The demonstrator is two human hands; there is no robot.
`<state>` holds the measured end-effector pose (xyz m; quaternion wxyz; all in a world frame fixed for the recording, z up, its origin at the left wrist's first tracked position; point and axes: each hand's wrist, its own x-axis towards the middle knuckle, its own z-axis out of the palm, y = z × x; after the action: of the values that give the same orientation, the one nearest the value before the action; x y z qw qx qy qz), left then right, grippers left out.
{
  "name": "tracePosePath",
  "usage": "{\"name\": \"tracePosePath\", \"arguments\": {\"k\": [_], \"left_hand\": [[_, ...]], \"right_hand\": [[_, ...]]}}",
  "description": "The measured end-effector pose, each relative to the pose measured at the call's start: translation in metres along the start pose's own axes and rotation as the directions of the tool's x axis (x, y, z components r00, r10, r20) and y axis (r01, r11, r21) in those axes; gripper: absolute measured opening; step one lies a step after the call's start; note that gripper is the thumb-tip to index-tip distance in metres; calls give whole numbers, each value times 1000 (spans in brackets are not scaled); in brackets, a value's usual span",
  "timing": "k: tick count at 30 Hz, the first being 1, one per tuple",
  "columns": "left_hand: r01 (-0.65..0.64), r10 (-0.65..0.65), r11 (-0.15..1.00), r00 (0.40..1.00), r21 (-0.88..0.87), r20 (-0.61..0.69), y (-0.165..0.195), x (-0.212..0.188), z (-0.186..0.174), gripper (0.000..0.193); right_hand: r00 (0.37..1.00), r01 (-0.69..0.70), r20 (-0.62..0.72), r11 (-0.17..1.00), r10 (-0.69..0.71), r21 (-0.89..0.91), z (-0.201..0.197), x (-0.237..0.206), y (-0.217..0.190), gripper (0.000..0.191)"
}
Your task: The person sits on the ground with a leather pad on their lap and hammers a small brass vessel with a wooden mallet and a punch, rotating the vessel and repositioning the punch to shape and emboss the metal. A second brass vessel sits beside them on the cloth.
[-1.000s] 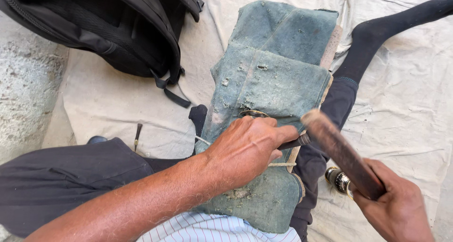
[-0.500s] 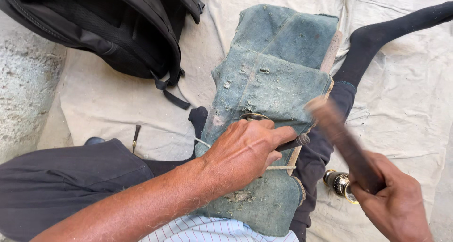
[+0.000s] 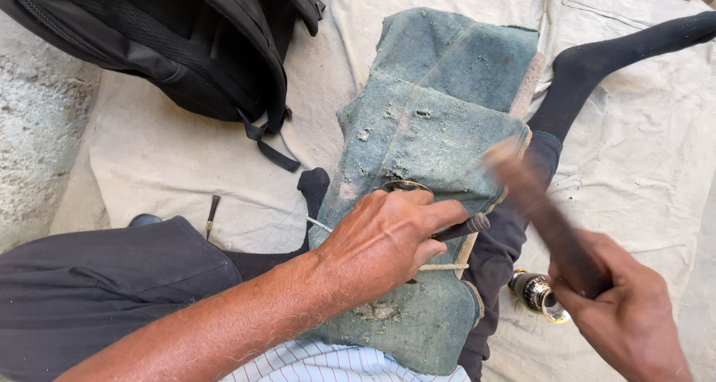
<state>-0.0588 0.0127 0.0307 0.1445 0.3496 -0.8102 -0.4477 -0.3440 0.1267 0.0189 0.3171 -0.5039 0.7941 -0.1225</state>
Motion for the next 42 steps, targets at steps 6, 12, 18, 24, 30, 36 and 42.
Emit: {"name": "tracePosePath", "arguments": {"k": [6,12,18,24,30,36,42], "left_hand": [[34,-34,999,999,-15,15,-3,0,0,41],[47,-47,997,999,-59,3,-5,-2,0,40],[18,-22,995,999,-94,-49,-8,-3,-1,41],[15,-23,992,998,-128,-57,-8,-6,-2,41],[16,-27,987,997,-161,-67,-14,-8,1,42],[-44,27,989,993,-144,-119,-19,-10,5,41],[-35,8,980,991,-194,-137,-21,-12,4,39]], "right_hand": [[981,-152,80,959,175,-240,-1,2,-11,50],[997,70,-14,998,-70,-2,-4,-1,11,38],[989,141,-30,989,-142,-40,-7,5,18,44],[998,-54,-11,995,55,85,-7,3,-7,50],[1000,-23,-8,998,24,60,-14,8,-19,51],[995,-100,-42,979,94,-179,-17,4,-30,51],[1000,22,-6,994,-23,-108,-25,12,-53,52]]}}
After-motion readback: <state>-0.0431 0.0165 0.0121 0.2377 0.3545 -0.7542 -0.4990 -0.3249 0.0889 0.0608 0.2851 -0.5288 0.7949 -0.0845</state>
